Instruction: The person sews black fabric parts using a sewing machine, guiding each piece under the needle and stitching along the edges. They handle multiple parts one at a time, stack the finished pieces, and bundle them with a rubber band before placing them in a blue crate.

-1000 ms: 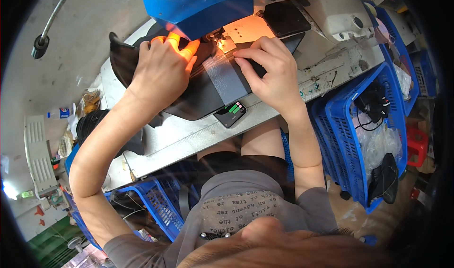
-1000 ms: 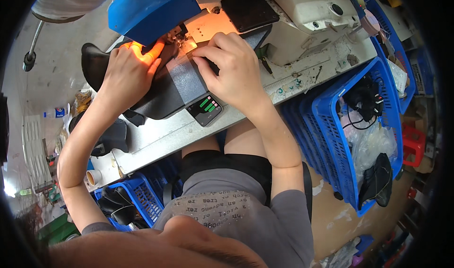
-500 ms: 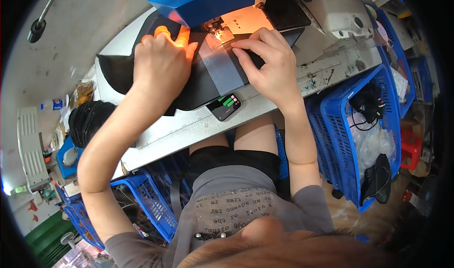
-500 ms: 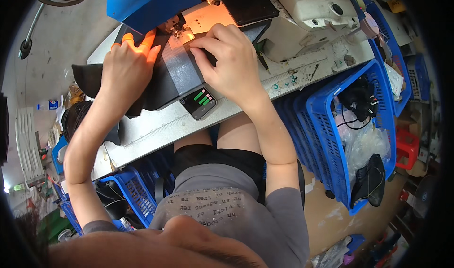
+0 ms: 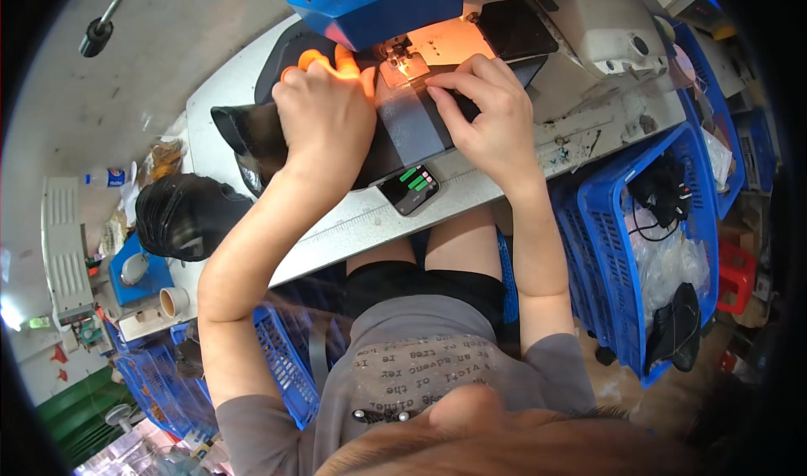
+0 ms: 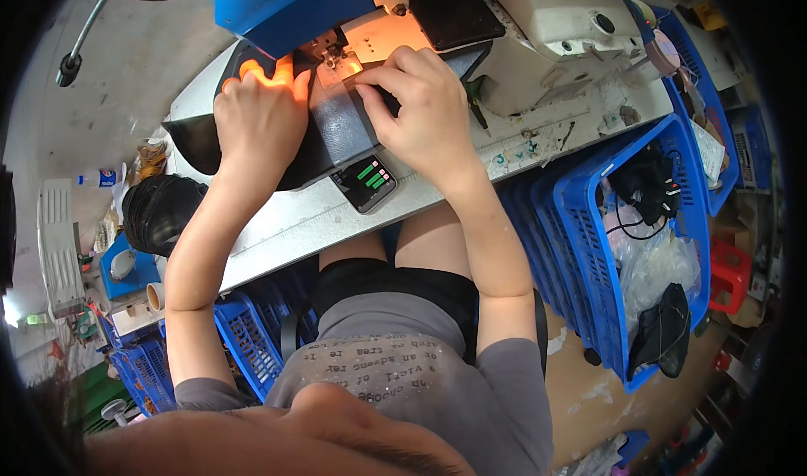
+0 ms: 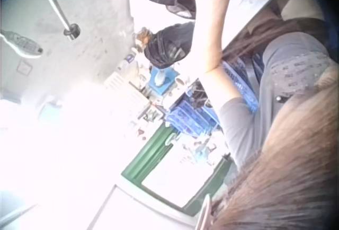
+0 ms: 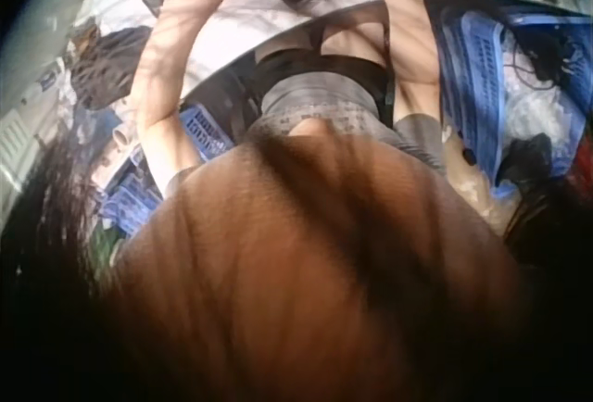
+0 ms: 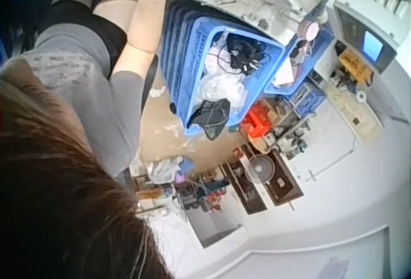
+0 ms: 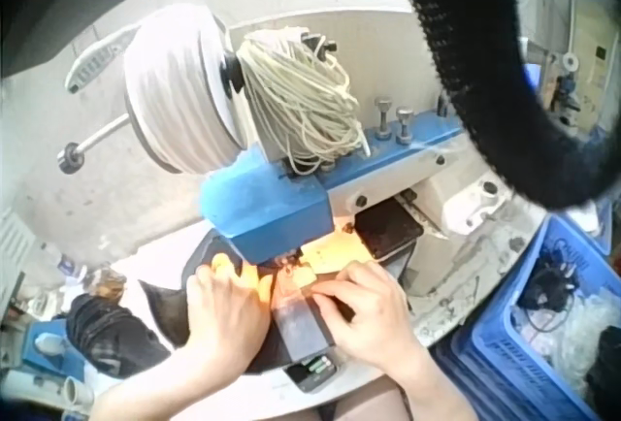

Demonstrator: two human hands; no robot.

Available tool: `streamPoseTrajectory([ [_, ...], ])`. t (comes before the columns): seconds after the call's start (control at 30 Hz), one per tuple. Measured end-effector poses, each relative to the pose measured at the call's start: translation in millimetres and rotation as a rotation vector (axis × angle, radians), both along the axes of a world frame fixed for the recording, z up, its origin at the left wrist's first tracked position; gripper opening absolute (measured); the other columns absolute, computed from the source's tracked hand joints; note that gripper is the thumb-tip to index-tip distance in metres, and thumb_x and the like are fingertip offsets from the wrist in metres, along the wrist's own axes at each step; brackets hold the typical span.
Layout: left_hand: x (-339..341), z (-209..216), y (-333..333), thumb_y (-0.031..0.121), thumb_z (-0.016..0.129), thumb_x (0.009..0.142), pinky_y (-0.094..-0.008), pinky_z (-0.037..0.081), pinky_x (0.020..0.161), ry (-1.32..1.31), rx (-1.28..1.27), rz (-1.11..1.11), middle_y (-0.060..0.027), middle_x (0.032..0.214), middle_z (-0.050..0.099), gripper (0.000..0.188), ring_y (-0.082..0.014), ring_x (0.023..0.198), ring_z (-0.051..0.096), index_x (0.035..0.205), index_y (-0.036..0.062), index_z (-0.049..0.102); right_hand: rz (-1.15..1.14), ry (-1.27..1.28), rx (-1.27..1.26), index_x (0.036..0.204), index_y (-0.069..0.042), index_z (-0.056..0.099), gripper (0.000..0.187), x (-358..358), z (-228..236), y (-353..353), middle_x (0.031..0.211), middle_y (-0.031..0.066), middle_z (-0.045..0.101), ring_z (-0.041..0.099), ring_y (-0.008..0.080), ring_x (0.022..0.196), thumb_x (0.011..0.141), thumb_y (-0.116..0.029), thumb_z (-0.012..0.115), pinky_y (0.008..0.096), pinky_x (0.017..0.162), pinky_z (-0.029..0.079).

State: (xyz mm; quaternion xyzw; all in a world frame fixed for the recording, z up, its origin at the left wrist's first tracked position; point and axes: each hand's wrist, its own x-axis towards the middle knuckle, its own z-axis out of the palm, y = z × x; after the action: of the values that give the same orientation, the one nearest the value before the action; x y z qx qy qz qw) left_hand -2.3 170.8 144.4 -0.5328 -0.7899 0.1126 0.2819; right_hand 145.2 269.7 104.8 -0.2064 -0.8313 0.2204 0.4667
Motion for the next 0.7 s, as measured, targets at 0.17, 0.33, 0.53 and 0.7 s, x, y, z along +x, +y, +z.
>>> streamPoseTrajectory([
  [0.17,6,16,-40,0.052,0.059,0.086,-0.0387,0.049,0.056,-0.2,-0.012,-0.098,-0.0181,0.081,0.06,0.054,-0.0326,0.066,0.062,0.116,0.0074,0.065,-0.009,-0.003,-0.021,0.078,-0.009,0.07,0.005,-1,-3,0,0.072,0.0034,0.057,0.056,0.0234,0.073,0.074,-0.012,0.071,0.0351,0.065,0.046],
  [0.33,10,23,-73,0.061,0.061,0.076,-0.0374,0.044,0.071,-0.253,-0.111,-0.177,-0.0191,0.095,0.058,0.072,-0.0299,0.075,0.055,0.129,0.0117,0.057,-0.026,-0.006,-0.027,0.079,-0.009,0.071,0.005,1,1,-2,0.074,0.0033,0.058,0.057,0.0227,0.075,0.075,-0.012,0.07,0.0342,0.065,0.047],
  [0.53,-16,17,-112,0.023,0.083,0.06,-0.0392,0.044,0.087,-0.441,0.053,-0.365,-0.0167,0.114,0.056,0.079,-0.0321,0.1,0.054,0.132,0.0101,0.054,-0.012,-0.043,-0.024,0.082,-0.008,0.071,0.006,0,1,-2,0.076,0.0042,0.059,0.057,0.0231,0.076,0.076,-0.012,0.07,0.0343,0.067,0.047],
  [0.7,-84,17,-176,0.001,0.072,0.068,-0.0432,0.042,0.097,-0.205,0.314,-0.284,-0.0131,0.116,0.059,0.062,-0.0336,0.104,0.056,0.128,0.009,0.054,-0.022,-0.041,-0.022,0.083,-0.008,0.071,0.007,2,1,-3,0.077,0.0044,0.059,0.057,0.0231,0.076,0.077,-0.012,0.07,0.0342,0.068,0.046],
])
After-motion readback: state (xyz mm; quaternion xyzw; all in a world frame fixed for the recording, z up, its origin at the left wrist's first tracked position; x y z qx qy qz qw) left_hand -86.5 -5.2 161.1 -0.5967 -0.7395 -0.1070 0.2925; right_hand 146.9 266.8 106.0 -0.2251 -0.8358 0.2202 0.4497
